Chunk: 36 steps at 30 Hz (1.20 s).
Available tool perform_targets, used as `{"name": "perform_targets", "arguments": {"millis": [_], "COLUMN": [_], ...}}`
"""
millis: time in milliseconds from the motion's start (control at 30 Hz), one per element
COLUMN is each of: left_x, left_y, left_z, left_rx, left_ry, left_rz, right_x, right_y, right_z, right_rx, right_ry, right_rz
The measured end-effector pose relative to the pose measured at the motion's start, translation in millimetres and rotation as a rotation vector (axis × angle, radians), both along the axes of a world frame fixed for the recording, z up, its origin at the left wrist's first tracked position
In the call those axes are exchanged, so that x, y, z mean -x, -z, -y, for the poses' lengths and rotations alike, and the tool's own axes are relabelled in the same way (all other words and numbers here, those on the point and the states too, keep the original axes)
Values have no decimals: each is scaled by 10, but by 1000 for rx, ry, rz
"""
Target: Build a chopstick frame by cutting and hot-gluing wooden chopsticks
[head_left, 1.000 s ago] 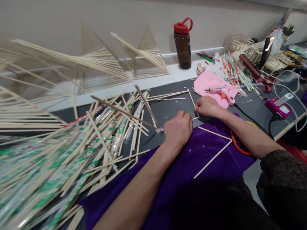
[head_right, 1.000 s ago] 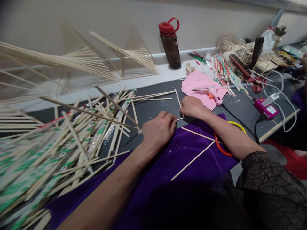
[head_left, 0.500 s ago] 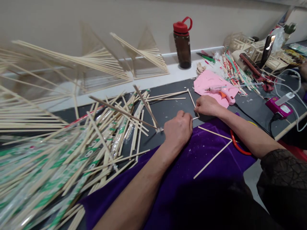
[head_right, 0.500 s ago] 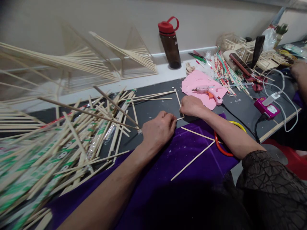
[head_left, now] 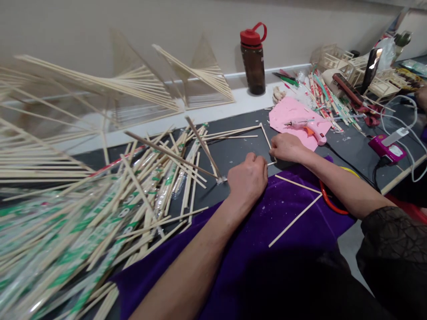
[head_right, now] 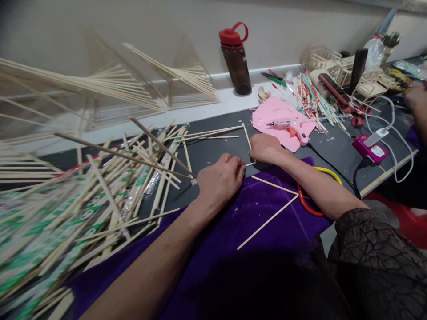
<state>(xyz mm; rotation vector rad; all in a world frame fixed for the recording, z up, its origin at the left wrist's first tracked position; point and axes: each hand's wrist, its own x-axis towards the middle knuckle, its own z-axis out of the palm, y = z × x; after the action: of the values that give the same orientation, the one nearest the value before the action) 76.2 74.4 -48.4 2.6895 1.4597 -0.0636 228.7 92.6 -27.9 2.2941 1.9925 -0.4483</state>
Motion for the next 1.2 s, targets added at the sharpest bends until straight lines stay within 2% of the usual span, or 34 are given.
{"name": "perform_targets", "arguments": {"millis": [267, 433, 533, 800, 967, 1100, 1200], "left_x": [-11, -7, -2, -4, -10, -6, -7], "left_y": [18, 25, 23, 32, 40, 53, 58], "left_z": [1, -1, 1, -4, -8, -5, -3], "left_rx": [-8, -21, -16, 12, 32, 43, 40], "left_ry": [-4, 3, 9, 7, 14, 26, 46], "left_rz": [-14, -22, -17, 3, 5, 35, 55], "right_x": [-36, -135, -165, -74, -76, -97, 1], "right_y": [37, 79, 79, 50, 1, -181, -346], "right_z": [3, 39, 72, 77, 113, 90, -46], "right_rx": [-29, -30, -47, -69, -69, -135, -158], "right_ry": [22, 63, 89, -22, -56, -116, -181], "right_rz": [-48, -300, -351, -67, 3, 38, 87]}}
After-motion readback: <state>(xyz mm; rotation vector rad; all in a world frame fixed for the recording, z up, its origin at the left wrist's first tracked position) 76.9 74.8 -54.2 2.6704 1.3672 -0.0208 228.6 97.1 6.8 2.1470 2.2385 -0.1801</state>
